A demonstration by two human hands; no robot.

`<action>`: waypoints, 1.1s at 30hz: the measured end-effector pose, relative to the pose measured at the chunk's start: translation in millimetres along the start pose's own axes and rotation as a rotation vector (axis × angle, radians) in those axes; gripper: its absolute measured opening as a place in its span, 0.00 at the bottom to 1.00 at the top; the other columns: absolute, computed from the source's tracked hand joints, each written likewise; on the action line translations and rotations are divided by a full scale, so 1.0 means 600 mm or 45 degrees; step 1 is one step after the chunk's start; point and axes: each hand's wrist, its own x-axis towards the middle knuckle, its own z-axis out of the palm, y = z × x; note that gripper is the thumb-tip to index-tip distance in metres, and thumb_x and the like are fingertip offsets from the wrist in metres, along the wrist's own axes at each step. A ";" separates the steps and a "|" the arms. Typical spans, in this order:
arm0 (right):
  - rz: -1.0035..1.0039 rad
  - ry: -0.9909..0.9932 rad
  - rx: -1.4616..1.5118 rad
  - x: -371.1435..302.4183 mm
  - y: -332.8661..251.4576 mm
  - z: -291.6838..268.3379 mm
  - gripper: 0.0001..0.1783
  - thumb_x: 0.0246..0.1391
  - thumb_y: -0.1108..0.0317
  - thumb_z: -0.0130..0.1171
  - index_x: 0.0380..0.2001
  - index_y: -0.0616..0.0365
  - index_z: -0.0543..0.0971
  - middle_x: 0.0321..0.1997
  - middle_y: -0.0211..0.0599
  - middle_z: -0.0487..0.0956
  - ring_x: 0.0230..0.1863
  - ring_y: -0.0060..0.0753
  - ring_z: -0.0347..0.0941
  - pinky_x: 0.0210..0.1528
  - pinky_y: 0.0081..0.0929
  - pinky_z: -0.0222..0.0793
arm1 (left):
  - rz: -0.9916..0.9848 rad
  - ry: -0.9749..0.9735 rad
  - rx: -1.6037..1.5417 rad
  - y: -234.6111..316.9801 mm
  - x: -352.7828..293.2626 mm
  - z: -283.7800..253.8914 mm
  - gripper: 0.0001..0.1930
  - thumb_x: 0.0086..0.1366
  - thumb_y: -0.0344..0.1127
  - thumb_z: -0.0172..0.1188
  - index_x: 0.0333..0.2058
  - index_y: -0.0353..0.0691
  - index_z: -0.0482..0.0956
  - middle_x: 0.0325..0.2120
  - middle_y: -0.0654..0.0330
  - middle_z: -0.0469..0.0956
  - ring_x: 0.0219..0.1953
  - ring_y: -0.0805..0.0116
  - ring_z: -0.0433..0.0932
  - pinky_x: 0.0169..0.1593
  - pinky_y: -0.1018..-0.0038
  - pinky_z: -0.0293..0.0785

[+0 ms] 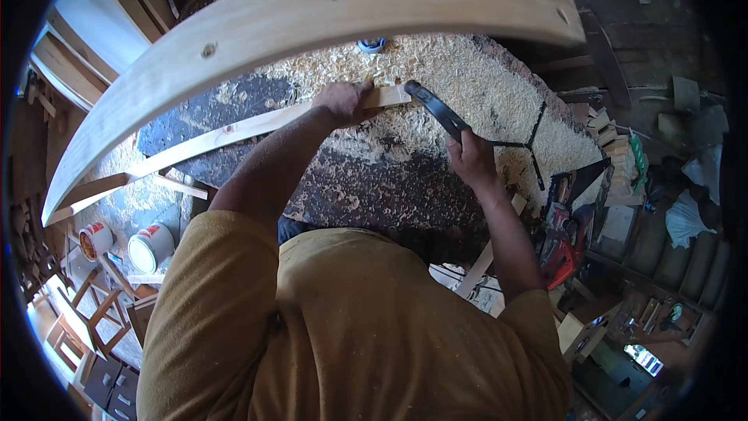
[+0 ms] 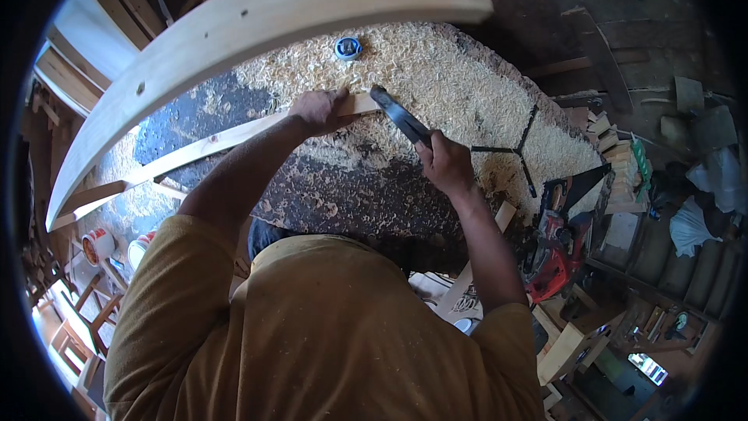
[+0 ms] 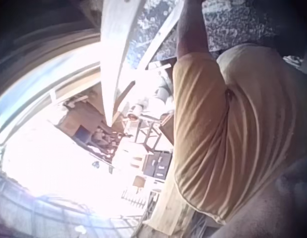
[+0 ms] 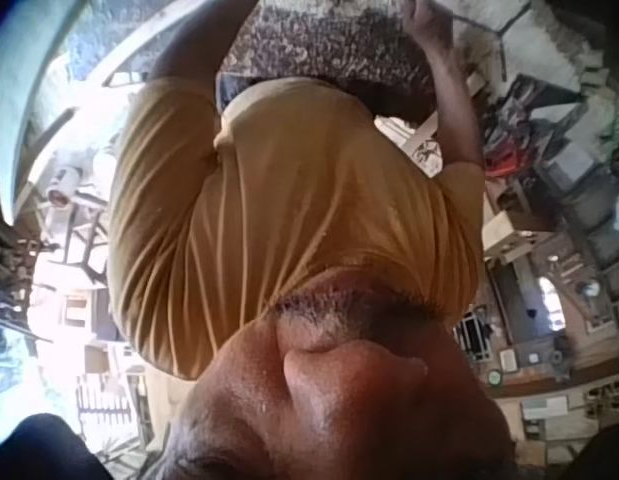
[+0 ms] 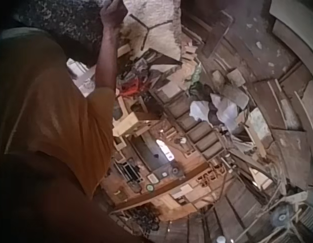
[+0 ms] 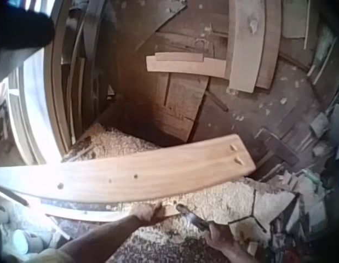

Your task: Assemble a wooden frame using a hammer and nails, then smooth the edges with an electric planer.

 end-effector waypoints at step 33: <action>-0.089 0.043 0.383 -0.017 0.055 -0.007 0.10 0.55 0.66 0.53 0.28 0.62 0.69 0.24 0.46 0.75 0.26 0.54 0.73 0.25 0.38 0.66 | 0.003 -0.024 -0.022 0.005 -0.014 0.015 0.34 0.58 0.64 0.51 0.55 0.48 0.60 0.32 0.49 0.77 0.35 0.50 0.79 0.39 0.58 0.75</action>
